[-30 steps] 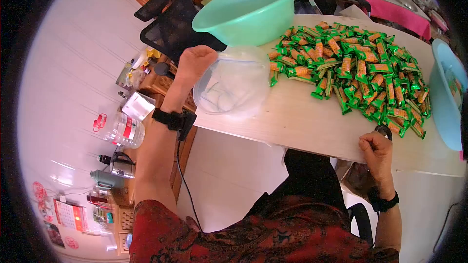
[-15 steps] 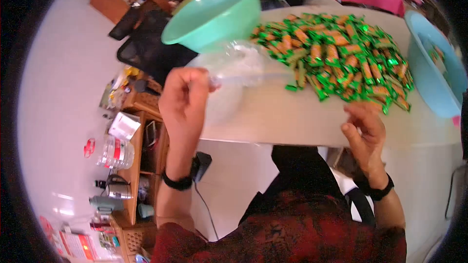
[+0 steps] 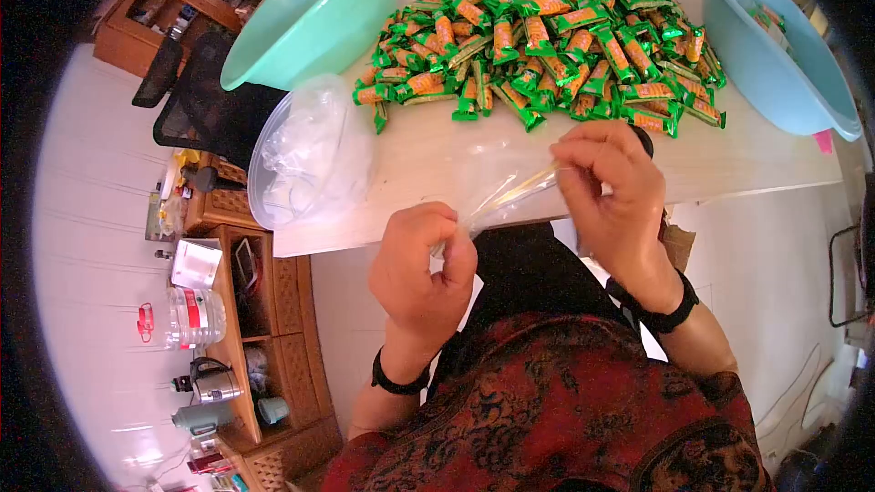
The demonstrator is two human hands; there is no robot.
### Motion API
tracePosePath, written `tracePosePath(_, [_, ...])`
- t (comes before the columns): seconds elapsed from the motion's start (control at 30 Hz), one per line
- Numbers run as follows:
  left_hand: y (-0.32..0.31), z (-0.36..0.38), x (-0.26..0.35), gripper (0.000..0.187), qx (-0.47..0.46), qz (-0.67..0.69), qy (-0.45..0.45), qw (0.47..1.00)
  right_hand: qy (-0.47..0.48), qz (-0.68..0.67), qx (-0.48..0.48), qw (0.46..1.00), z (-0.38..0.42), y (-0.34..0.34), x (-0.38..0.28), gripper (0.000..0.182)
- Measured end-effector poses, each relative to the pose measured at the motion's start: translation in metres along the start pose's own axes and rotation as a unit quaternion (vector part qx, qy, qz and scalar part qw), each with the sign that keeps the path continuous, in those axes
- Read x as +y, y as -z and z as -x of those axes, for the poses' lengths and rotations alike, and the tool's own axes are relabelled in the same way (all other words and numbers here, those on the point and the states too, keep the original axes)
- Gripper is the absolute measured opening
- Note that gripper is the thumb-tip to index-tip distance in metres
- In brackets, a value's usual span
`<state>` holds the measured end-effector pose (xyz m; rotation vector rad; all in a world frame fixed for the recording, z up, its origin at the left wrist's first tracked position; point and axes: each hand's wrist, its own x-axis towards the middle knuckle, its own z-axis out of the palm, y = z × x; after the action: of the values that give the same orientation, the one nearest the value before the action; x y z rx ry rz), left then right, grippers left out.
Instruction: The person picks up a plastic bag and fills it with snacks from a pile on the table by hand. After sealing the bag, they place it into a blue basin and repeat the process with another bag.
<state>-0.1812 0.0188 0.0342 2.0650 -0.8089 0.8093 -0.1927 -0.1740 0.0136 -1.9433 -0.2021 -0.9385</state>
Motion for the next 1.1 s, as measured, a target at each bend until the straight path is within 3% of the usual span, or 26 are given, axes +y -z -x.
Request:
tracePosePath(0.07, [0.0,0.005,0.005,0.016,-0.029,-0.041,-0.004,0.999,-0.063,-0.01,0.008,0.998,-0.003,0.0,0.009,0.017])
tracePosePath(0.2, [-0.011,0.013,-0.008,0.018,-0.014,-0.021,0.022,0.999,-0.047,0.008,0.023,0.999,0.0,-0.006,0.015,0.018])
tracePosePath(0.27, [-0.012,0.013,-0.012,0.02,-0.039,-0.049,0.119,0.991,0.07,0.039,0.003,0.997,0.005,-0.007,0.01,0.02])
tracePosePath(0.43, [-0.011,0.003,-0.005,0.025,-0.074,-0.093,0.076,0.99,0.052,0.011,-0.069,0.996,0.021,-0.009,-0.007,0.021])
tracePosePath(0.53, [-0.015,0.006,-0.006,0.029,-0.087,-0.131,0.074,0.985,0.073,0.009,-0.072,0.995,0.029,-0.011,-0.011,0.022])
tracePosePath(0.6, [-0.017,0.007,-0.015,0.029,-0.091,-0.144,0.073,0.983,0.135,0.005,-0.062,0.989,0.032,-0.006,-0.015,0.023])
tracePosePath(0.7, [-0.014,0.005,-0.027,0.027,-0.054,-0.171,0.086,0.98,0.121,0.04,-0.031,0.991,0.033,0.002,-0.009,0.024])
tracePosePath(0.77, [-0.012,0.001,-0.019,0.026,-0.026,-0.09,0.189,0.978,0.123,0.047,-0.032,0.991,0.038,-0.004,0.001,0.022])
tracePosePath(0.83, [-0.012,-0.001,-0.018,0.028,-0.044,-0.065,0.203,0.976,0.015,0.065,-0.051,0.996,0.04,-0.011,0.007,0.02])
tracePosePath(0.87, [-0.013,-0.002,-0.019,0.029,-0.065,-0.038,0.214,0.974,0.007,0.059,-0.063,0.996,0.038,-0.013,0.009,0.019])
tracePosePath(0.9, [-0.014,-0.004,-0.02,0.029,-0.066,-0.037,0.213,0.974,0.007,0.06,-0.062,0.996,0.037,-0.013,0.011,0.019])
tracePosePath(1.0, [-0.013,-0.012,-0.017,0.023,-0.015,-0.063,0.044,0.997,-0.027,0.058,-0.137,0.988,0.029,-0.007,0.009,0.02])
tracePosePath(1.07, [-0.01,-0.018,-0.011,0.022,0.005,-0.084,-0.009,0.996,0.127,0.062,-0.039,0.989,0.004,0.012,-0.015,0.022])
tracePosePath(1.1, [-0.011,-0.017,-0.013,0.023,-0.023,-0.088,0.003,0.996,0.236,0.018,-0.072,0.969,-0.002,0.046,-0.035,0.022])
